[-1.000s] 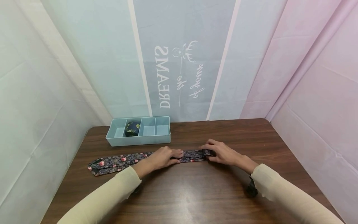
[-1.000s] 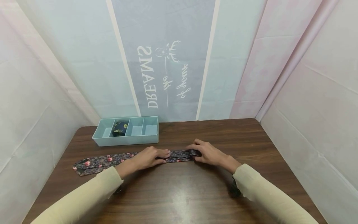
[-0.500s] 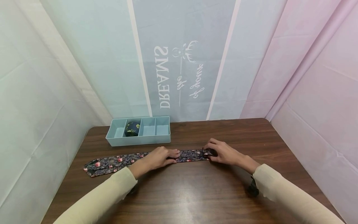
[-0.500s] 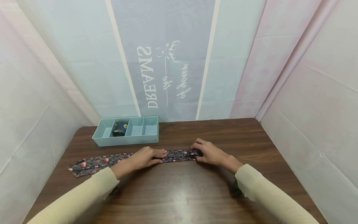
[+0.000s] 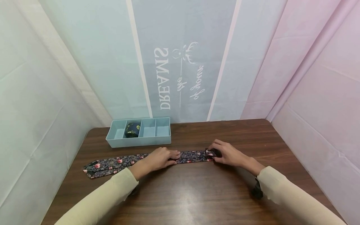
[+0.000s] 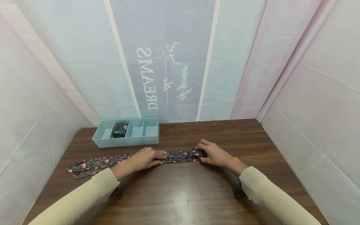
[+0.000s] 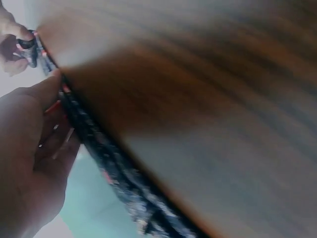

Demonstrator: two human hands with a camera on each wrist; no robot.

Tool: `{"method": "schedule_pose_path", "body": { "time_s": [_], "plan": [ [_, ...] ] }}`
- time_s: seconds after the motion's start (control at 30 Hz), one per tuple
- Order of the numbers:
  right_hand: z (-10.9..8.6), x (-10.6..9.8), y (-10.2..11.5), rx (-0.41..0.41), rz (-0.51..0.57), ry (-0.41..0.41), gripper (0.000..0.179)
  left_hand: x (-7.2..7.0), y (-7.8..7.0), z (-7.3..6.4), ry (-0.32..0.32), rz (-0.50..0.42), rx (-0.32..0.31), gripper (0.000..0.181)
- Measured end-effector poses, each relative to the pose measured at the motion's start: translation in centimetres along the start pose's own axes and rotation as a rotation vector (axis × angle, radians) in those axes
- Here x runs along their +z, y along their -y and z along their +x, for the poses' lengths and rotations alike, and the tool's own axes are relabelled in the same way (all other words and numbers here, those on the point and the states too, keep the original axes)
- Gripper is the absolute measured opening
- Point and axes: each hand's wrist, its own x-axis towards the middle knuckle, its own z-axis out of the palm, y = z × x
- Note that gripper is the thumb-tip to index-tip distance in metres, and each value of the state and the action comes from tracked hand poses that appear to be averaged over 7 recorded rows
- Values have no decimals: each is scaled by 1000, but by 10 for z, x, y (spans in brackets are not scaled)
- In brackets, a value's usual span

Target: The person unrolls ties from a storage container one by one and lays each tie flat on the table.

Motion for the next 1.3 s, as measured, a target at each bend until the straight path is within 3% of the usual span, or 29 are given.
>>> {"method": "schedule_pose_path", "body": {
  "time_s": [0.27,0.6,1.0,1.3],
  "plan": [
    [4,-1,-1,-22,-8,10,37,-7,-20,16,1,113,-26,33],
    [15,-7,3,-10,-41,105,47,5,-37,47,42,103,35,44],
    [22,-9,5,-12,-65,164,40,13,-40,70,57,104,46,42],
    [20,-11,2,-9,-81,185,38,14,-40,73,87,107,29,37]
  ]
}}
